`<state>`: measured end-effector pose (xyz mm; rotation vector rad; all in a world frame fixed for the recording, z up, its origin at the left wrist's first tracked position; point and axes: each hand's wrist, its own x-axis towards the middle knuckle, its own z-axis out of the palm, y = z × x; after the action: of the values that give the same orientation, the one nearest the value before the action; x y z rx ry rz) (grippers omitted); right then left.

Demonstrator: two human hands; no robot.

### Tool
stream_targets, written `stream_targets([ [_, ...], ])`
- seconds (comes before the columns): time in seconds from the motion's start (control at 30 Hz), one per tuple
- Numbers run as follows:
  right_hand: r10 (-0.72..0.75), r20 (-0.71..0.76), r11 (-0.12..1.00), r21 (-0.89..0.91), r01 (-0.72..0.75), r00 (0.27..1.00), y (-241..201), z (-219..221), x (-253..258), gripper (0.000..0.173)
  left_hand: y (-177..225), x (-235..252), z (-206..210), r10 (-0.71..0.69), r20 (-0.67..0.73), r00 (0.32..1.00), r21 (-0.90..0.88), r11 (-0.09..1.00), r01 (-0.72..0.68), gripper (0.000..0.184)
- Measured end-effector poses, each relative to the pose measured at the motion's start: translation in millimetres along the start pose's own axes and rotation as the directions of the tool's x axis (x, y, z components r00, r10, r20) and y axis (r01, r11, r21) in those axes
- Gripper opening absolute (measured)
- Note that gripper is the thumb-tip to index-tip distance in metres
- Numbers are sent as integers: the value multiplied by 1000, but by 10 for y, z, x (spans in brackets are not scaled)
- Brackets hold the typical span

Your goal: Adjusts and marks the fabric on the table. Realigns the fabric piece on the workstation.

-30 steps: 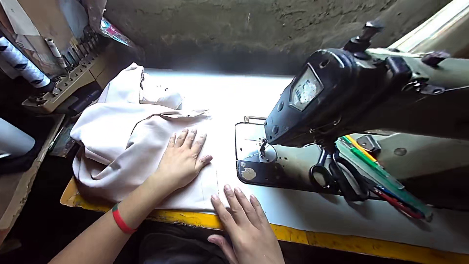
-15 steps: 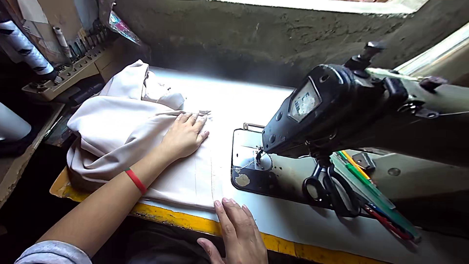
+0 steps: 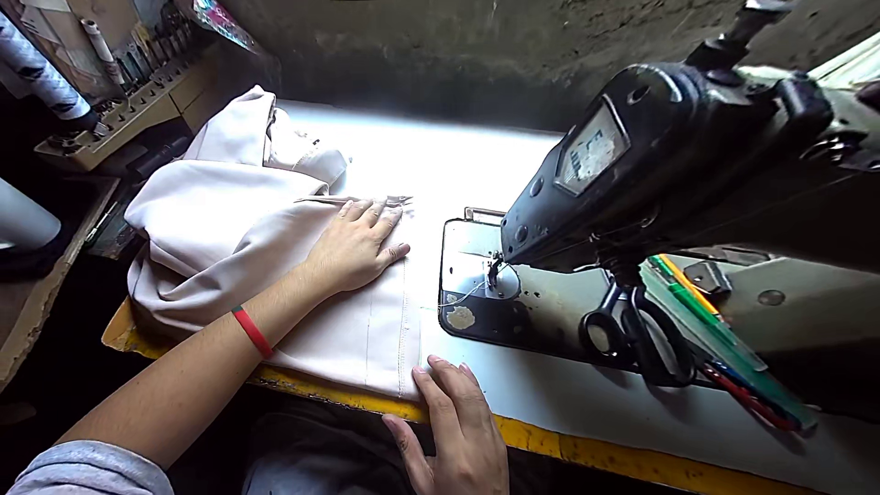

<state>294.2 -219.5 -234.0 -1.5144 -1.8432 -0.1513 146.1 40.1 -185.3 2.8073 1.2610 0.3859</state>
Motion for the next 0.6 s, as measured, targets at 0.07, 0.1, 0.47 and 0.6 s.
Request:
stream_targets([
  [0.07, 71, -14, 997, 34, -70, 997, -29, -23, 16, 52, -6, 0, 1, 16, -25, 1000, -14, 1000, -16, 72],
  [0.1, 111, -19, 992, 58, -110, 994, -42, -37, 31, 48, -12, -9, -6, 31, -56, 998, -38, 999, -34, 69],
  [0.47, 303, -2, 763, 600, -241, 953, -103, -97, 375, 8, 66, -782, -627, 8, 29, 1000, -263, 965, 0, 43],
  [0.6, 364, 41, 603, 751, -269, 930, -147, -183, 572, 7, 110, -1201, -765, 137, 31, 990, -494, 863, -104, 55],
])
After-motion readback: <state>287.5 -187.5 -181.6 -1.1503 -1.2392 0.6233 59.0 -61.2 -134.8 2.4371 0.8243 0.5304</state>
